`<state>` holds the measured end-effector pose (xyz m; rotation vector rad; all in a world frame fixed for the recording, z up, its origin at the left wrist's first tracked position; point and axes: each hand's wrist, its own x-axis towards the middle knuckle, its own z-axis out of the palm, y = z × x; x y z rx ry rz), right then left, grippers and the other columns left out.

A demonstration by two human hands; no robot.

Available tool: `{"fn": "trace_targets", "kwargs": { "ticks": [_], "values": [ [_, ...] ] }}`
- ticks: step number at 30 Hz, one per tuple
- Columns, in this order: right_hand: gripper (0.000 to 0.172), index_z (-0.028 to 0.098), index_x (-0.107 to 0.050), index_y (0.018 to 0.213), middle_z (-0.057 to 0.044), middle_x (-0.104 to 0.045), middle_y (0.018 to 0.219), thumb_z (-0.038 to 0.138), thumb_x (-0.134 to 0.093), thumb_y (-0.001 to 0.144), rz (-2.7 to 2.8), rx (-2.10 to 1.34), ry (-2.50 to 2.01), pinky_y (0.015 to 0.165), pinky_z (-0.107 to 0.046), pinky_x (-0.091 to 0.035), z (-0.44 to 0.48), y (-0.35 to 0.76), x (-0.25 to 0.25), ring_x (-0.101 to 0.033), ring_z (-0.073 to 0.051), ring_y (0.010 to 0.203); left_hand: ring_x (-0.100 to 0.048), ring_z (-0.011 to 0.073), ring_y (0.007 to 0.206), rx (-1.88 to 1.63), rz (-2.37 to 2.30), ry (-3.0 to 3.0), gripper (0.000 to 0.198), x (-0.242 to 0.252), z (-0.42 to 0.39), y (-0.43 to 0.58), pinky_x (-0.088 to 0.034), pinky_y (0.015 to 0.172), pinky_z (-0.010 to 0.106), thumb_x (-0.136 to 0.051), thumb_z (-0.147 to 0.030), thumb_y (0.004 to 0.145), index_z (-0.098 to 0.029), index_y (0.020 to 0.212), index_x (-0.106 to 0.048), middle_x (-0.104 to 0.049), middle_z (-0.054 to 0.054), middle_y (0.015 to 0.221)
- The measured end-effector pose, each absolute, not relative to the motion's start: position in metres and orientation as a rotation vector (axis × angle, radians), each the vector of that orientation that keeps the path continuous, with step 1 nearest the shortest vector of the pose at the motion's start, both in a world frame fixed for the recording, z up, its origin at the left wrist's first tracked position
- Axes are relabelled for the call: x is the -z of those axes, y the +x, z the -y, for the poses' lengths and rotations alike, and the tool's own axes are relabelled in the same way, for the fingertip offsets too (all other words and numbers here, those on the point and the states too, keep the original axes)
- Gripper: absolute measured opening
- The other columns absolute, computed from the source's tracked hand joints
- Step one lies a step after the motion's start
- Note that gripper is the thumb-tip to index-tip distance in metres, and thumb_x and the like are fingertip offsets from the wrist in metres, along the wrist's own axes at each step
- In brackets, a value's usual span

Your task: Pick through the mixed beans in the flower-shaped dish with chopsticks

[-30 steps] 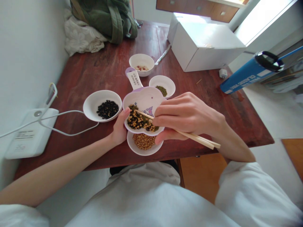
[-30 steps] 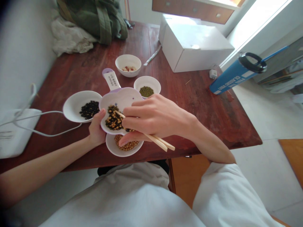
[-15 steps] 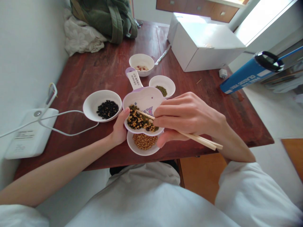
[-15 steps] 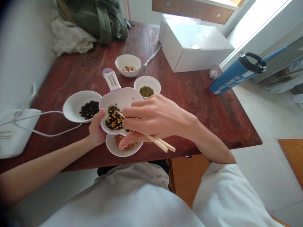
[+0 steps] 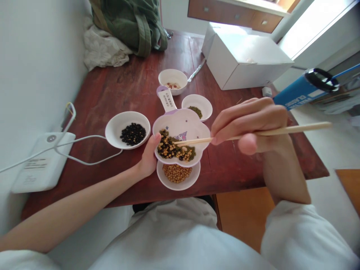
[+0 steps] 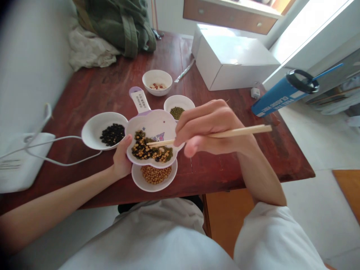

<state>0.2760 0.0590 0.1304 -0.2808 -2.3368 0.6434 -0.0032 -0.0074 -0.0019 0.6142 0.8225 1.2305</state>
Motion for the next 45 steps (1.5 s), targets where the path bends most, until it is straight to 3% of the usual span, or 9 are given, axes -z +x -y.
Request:
{"fn": "trace_targets", "kwargs": {
  "ticks": [5, 8, 14, 19, 24, 28, 33, 37, 45],
  "values": [
    [0.054, 0.022, -0.095, 0.082, -0.008, -0.09, 0.077, 0.068, -0.082, 0.109, 2.009, -0.963, -0.359, 0.049, -0.019, -0.056, -0.082, 0.29, -0.091, -0.076, -0.01, 0.052, -0.074, 0.0463, 0.155, -1.265, -0.832, 0.636, 0.057, 0.005, 0.006, -0.004, -0.057, 0.137, 0.055, -0.103, -0.075, 0.077, -0.026, 0.102, -0.09, -0.095, 0.007, 0.125],
    [0.047, 0.023, -0.096, 0.081, -0.01, -0.09, 0.076, 0.065, -0.091, 0.102, 1.97, -0.991, -0.404, 0.044, -0.022, -0.057, -0.085, 0.296, -0.072, -0.076, -0.015, 0.051, -0.074, 0.0478, 0.155, -1.261, -0.819, 0.641, 0.057, 0.005, 0.006, -0.004, -0.059, 0.135, 0.057, -0.103, -0.074, 0.077, -0.025, 0.102, -0.089, -0.095, 0.009, 0.125],
    [0.054, 0.024, -0.095, 0.078, -0.011, -0.085, 0.07, 0.07, -0.084, 0.105, 1.996, -0.991, -0.46, 0.046, -0.03, -0.06, -0.069, 0.294, -0.07, -0.079, -0.021, 0.055, -0.077, 0.0507, 0.151, -1.206, -0.738, 0.659, 0.062, -0.003, 0.006, -0.001, -0.063, 0.13, 0.06, -0.101, -0.078, 0.078, -0.025, 0.109, -0.089, -0.095, 0.01, 0.126],
    [0.037, 0.024, -0.096, 0.083, -0.008, -0.087, 0.071, 0.055, -0.092, 0.104, 2.002, -0.934, -0.404, 0.048, -0.027, -0.061, -0.058, 0.286, -0.075, -0.08, -0.02, 0.056, -0.079, 0.049, 0.146, -1.244, -0.809, 0.655, 0.069, 0.002, 0.007, -0.003, -0.061, 0.134, 0.058, -0.105, -0.08, 0.074, -0.024, 0.112, -0.09, -0.094, 0.011, 0.127],
    [0.047, 0.025, -0.093, 0.073, -0.008, -0.085, 0.067, 0.061, -0.09, 0.104, 1.984, -0.941, -0.508, 0.044, -0.028, -0.059, -0.055, 0.281, -0.075, -0.078, -0.02, 0.053, -0.076, 0.0465, 0.15, -1.266, -0.883, 0.643, 0.066, 0.016, 0.008, -0.009, -0.057, 0.136, 0.056, -0.104, -0.076, 0.076, -0.022, 0.11, -0.089, -0.094, 0.01, 0.127],
    [0.045, 0.025, -0.095, 0.075, -0.007, -0.085, 0.067, 0.057, -0.089, 0.106, 1.923, -0.967, -0.56, 0.042, -0.027, -0.056, -0.05, 0.274, -0.073, -0.076, -0.019, 0.051, -0.072, 0.044, 0.156, -1.283, -0.889, 0.619, 0.06, 0.017, 0.008, -0.009, -0.055, 0.137, 0.053, -0.102, -0.071, 0.081, -0.021, 0.112, -0.09, -0.093, 0.012, 0.13],
    [0.048, 0.024, -0.092, 0.069, -0.005, -0.082, 0.061, 0.054, -0.089, 0.106, 1.827, -0.991, -0.55, 0.039, -0.025, -0.049, -0.048, 0.265, -0.066, -0.069, -0.015, 0.044, -0.075, 0.0482, 0.152, -1.249, -0.814, 0.644, 0.056, 0.009, 0.008, -0.005, -0.061, 0.131, 0.057, -0.1, -0.075, 0.082, -0.024, 0.103, -0.09, -0.094, 0.011, 0.121],
    [0.052, 0.025, -0.09, 0.064, -0.006, -0.081, 0.059, 0.058, -0.088, 0.104, 1.772, -0.981, -0.571, 0.038, -0.026, -0.044, -0.051, 0.267, -0.06, -0.067, -0.015, 0.043, -0.075, 0.0469, 0.153, -1.274, -0.847, 0.683, 0.059, 0.008, 0.009, -0.005, -0.058, 0.135, 0.057, -0.099, -0.077, 0.083, -0.023, 0.104, -0.09, -0.094, 0.011, 0.124],
    [0.058, 0.023, -0.088, 0.063, -0.008, -0.082, 0.061, 0.059, -0.085, 0.108, 1.733, -1.029, -0.534, 0.038, -0.026, -0.049, -0.054, 0.272, -0.052, -0.069, -0.017, 0.043, -0.07, 0.0504, 0.159, -1.256, -0.896, 0.602, 0.05, 0.012, 0.008, -0.006, -0.063, 0.13, 0.057, -0.098, -0.07, 0.08, -0.026, 0.103, -0.089, -0.094, 0.011, 0.126]
  ]
}}
